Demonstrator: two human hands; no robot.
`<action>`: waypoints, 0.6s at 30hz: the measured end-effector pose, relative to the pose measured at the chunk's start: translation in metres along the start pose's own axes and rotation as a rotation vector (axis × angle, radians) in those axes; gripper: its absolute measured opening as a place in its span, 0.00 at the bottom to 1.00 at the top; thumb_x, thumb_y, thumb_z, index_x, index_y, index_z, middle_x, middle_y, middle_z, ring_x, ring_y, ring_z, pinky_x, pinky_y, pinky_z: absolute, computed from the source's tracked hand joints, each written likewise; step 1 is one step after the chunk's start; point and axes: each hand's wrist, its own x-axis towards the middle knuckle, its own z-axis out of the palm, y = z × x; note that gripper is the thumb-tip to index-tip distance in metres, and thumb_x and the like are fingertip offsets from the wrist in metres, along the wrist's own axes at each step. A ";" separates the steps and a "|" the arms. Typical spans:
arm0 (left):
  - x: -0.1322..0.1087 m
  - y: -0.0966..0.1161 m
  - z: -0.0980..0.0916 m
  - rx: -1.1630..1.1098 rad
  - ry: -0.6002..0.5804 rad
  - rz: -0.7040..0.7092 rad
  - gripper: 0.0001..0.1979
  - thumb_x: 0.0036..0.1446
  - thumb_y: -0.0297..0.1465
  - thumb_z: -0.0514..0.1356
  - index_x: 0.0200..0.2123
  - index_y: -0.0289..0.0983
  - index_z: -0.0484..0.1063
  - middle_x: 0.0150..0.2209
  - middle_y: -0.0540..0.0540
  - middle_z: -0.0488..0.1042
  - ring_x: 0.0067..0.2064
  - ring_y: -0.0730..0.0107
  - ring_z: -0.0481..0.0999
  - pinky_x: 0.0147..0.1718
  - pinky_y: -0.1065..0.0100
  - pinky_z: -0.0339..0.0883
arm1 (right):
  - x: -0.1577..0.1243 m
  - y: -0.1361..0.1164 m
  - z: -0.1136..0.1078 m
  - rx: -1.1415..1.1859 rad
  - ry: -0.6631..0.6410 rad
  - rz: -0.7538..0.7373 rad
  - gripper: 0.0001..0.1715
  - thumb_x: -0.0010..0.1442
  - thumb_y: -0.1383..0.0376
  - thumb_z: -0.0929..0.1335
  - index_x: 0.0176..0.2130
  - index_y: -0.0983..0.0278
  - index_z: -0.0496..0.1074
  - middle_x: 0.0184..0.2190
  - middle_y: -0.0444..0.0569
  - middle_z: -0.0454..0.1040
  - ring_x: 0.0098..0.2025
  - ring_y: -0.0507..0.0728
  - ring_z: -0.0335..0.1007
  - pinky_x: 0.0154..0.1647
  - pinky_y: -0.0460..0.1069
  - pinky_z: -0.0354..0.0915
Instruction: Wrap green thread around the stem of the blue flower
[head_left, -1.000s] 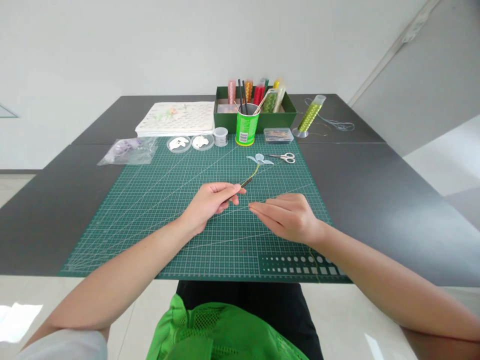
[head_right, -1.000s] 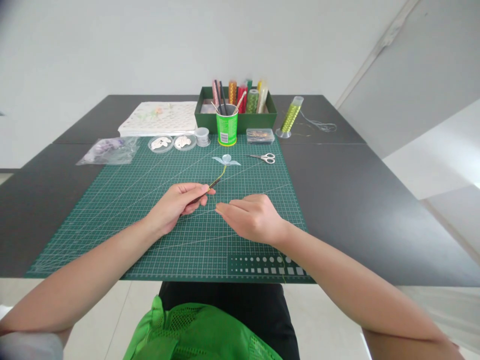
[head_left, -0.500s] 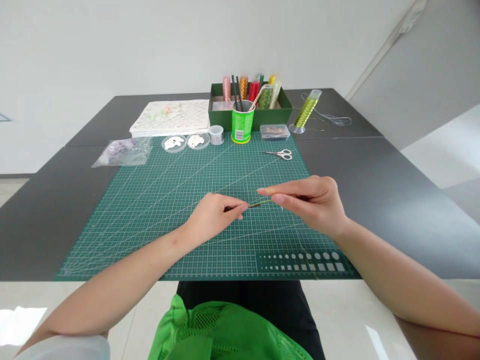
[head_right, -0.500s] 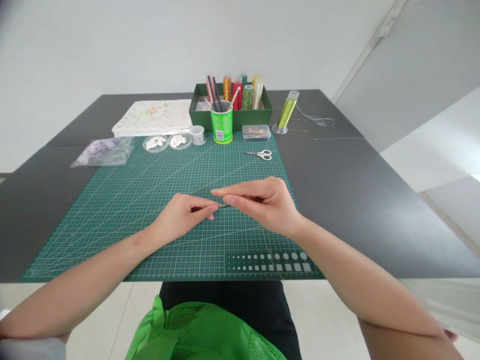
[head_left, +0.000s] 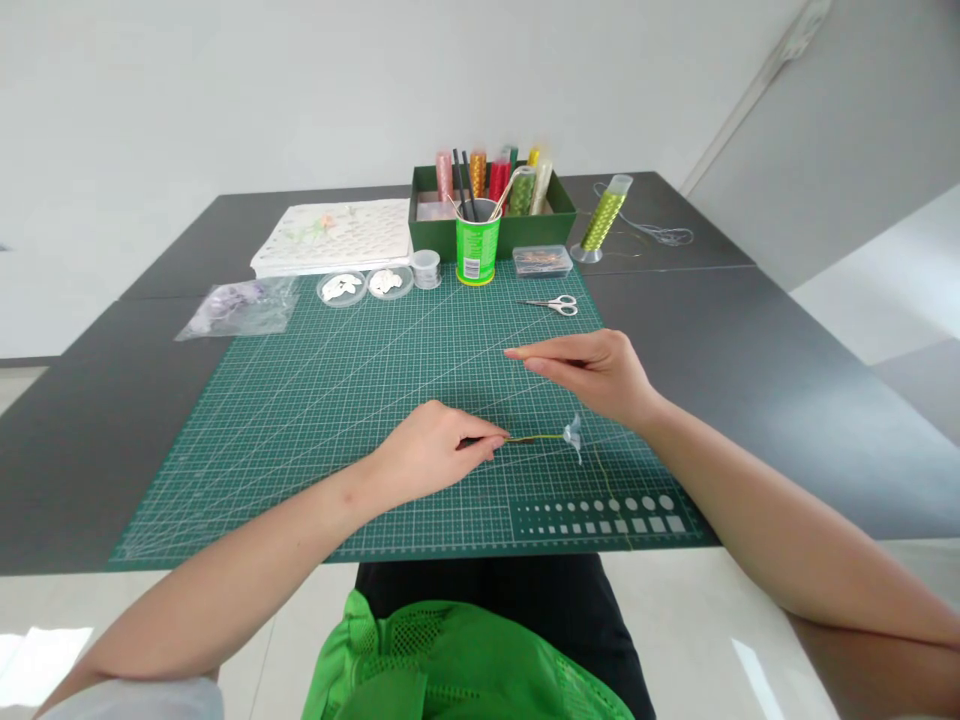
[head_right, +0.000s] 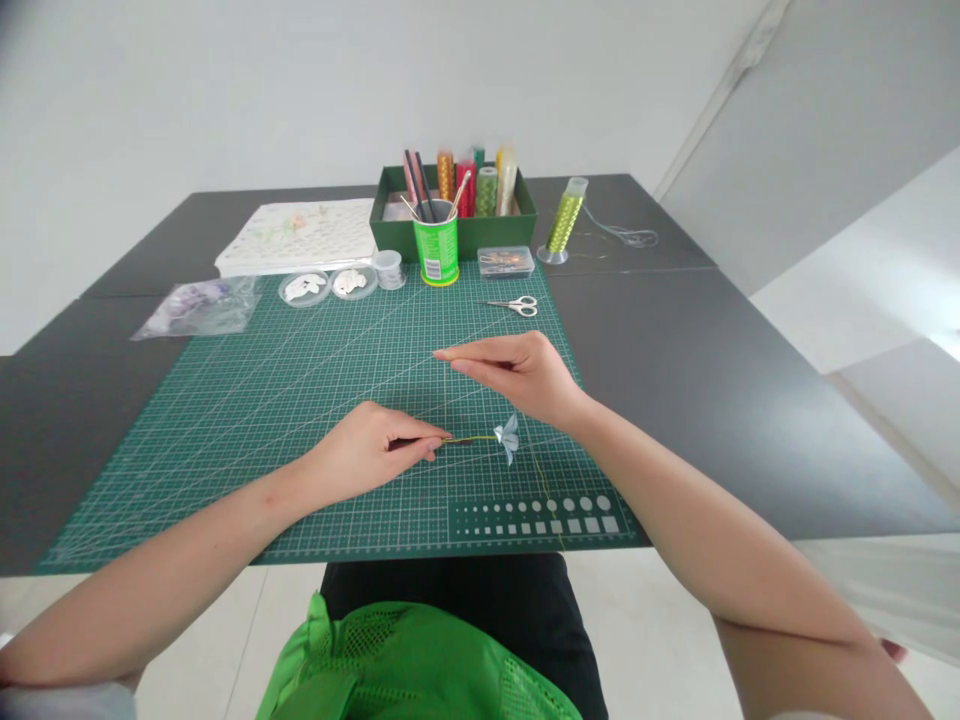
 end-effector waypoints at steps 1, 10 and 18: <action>0.000 0.000 0.001 -0.002 -0.006 -0.010 0.13 0.68 0.30 0.59 0.43 0.42 0.85 0.34 0.54 0.86 0.32 0.71 0.83 0.29 0.71 0.68 | -0.001 -0.001 0.000 0.011 -0.011 -0.017 0.15 0.63 0.69 0.73 0.46 0.51 0.84 0.43 0.40 0.85 0.43 0.56 0.85 0.42 0.47 0.82; 0.000 0.001 0.004 -0.059 -0.018 -0.033 0.12 0.67 0.29 0.60 0.41 0.42 0.85 0.31 0.54 0.85 0.26 0.73 0.81 0.25 0.72 0.68 | -0.003 -0.004 0.004 -0.011 -0.043 -0.043 0.17 0.64 0.70 0.72 0.48 0.51 0.83 0.44 0.39 0.84 0.45 0.56 0.85 0.45 0.48 0.82; -0.002 0.001 0.001 0.058 0.208 0.156 0.10 0.67 0.29 0.61 0.42 0.41 0.85 0.30 0.53 0.85 0.26 0.73 0.81 0.26 0.73 0.70 | 0.004 0.029 -0.003 -0.111 -0.048 0.119 0.12 0.65 0.63 0.71 0.47 0.58 0.84 0.45 0.46 0.84 0.49 0.60 0.83 0.53 0.54 0.79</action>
